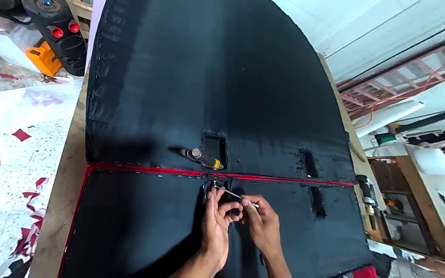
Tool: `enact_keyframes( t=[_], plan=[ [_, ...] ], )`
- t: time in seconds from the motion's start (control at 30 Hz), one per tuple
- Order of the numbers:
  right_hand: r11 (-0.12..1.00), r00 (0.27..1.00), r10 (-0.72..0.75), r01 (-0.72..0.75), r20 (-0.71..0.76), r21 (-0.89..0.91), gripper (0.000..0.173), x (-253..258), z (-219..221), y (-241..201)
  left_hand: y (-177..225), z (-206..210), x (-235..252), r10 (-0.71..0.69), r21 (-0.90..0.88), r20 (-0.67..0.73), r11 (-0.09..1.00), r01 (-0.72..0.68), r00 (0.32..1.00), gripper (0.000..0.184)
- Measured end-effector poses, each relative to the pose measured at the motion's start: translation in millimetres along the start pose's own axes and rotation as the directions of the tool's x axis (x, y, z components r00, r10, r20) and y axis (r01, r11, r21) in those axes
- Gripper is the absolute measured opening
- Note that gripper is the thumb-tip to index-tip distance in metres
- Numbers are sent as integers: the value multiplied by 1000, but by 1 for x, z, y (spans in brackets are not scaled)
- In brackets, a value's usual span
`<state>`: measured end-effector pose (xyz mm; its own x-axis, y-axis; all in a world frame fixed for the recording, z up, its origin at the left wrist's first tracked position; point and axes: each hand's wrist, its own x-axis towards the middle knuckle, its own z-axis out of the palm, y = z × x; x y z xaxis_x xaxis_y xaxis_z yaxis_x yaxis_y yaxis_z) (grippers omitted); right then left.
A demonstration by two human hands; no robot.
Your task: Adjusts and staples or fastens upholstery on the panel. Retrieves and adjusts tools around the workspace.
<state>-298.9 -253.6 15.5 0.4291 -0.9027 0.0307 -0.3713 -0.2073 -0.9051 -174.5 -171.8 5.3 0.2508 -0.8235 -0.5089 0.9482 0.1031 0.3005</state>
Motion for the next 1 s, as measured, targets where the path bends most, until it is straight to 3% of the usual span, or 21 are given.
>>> enact_keyframes(
  t=[0.13, 0.23, 0.37, 0.5, 0.6, 0.67, 0.77, 0.87, 1.0],
  plan=[
    [999, 999, -47, 46, -18, -15, 18, -7, -2, -1, -3, -1, 0, 10, -31, 41, 999, -9, 999, 68],
    [980, 990, -137, 140, 35, -141, 17, -5, 8, -17, 2, -2, 4, 36, -22, 15, 999, -36, 999, 71],
    [941, 971, -236, 236, 29, -242, 14, 4, 42, -45, 5, 1, 5, 31, -71, 8, 997, -31, 999, 72],
    [895, 985, -173, 152, -11, -419, 11, 8, 83, -72, 12, 9, -4, 9, -162, -154, 986, -35, 988, 51],
    [877, 987, -162, 134, -21, -461, 13, 11, 90, -75, 15, 9, -6, -15, -167, -160, 986, -12, 987, 53],
    [916, 990, -133, 106, -44, -388, 13, 14, 77, -74, 21, 16, -4, -43, -176, -123, 984, 21, 991, 62],
    [985, 977, 120, -139, -179, -101, 23, 22, 33, -45, 16, 12, 2, -25, -102, -6, 994, 24, 1000, 76],
    [887, 912, 400, -361, -88, 288, 32, 21, -3, -2, 5, 3, 10, -8, -111, 36, 994, 12, 999, 77],
    [824, 921, 387, -322, -48, 467, 29, 11, 10, -4, 3, 1, 9, 20, -54, 54, 998, -17, 998, 77]
  ],
)
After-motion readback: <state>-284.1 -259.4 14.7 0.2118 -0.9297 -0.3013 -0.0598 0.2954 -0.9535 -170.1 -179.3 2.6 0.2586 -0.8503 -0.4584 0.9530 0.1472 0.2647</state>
